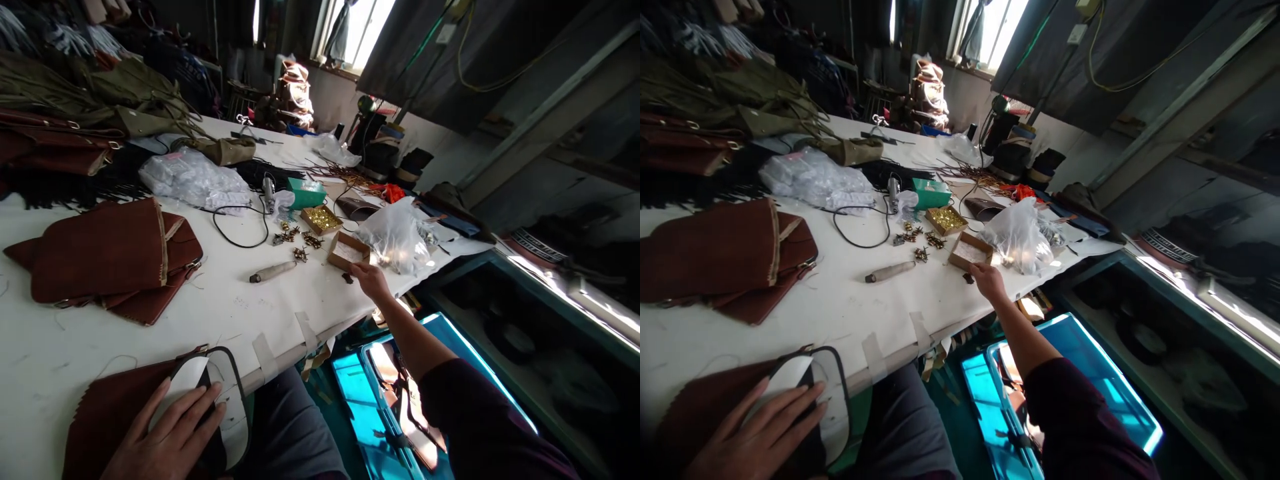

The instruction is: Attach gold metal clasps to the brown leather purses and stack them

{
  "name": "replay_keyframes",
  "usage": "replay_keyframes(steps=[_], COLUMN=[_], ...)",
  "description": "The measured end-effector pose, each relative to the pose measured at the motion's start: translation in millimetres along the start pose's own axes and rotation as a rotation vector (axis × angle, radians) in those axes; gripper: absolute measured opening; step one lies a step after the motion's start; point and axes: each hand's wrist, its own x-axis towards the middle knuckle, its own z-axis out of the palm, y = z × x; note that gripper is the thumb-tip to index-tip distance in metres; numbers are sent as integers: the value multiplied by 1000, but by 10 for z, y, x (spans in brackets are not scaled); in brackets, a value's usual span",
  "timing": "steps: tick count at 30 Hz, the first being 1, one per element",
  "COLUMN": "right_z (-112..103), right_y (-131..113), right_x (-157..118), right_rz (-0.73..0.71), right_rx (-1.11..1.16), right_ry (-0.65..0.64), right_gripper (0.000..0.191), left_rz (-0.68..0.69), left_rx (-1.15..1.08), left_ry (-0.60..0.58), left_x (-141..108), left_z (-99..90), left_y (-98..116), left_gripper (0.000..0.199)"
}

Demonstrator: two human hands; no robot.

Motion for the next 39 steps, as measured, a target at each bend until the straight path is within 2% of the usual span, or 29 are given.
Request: replay_keyframes(steps=[3, 5, 10, 13, 16, 19, 24, 28, 31, 34, 36, 37, 39], right_z=[37, 115, 332, 329, 206, 110, 200, 264, 267, 318, 423, 498, 672], right_y=[37, 21, -47, -62, -77, -131, -280, -372, -524, -837, -1091, -1207, -1380], right_x=[36, -43, -619, -847, -841, -770, -763, -736, -812, -1211, -1650, -1886, -2312], right_rz=[-63, -106, -232, -244, -183, -125, -99, -83, -54, -47, -30, 1, 68], right_rx=[-62, -89, -86, -92, -153, -246, -320, -248, -89, 119, 315, 421, 554], right_ry=[-125, -150, -223, -220, -156, -175, -258, -306, -313, -390, -562, -691, -836], right_gripper=[16, 15, 25, 35, 39, 31, 17, 13, 22, 41, 51, 49, 40], left_rz=[-26, -41, -103, -115, -126, -133, -152, -163, -188, -184, -175, -171, -163], left_rx=[-27, -44, -64, -57, -44, -20, -21, -45, -55, -50, -39, -34, -26], left_ry=[35, 46, 28, -12, -46, -90, -143, -246, -270, -287, -296, -297, -297], left_x=[20, 45, 115, 160, 202, 228, 250, 252, 243, 239, 243, 246, 253], left_z=[3, -6, -80, -161, -242, -302, -401, -479, -501, -508, -515, -519, -529], left_y=[52, 80, 137, 176, 211, 235, 250, 235, 219, 218, 224, 227, 231], left_gripper=[55, 51, 51, 54, 54, 52, 55, 61, 65, 67, 68, 68, 71])
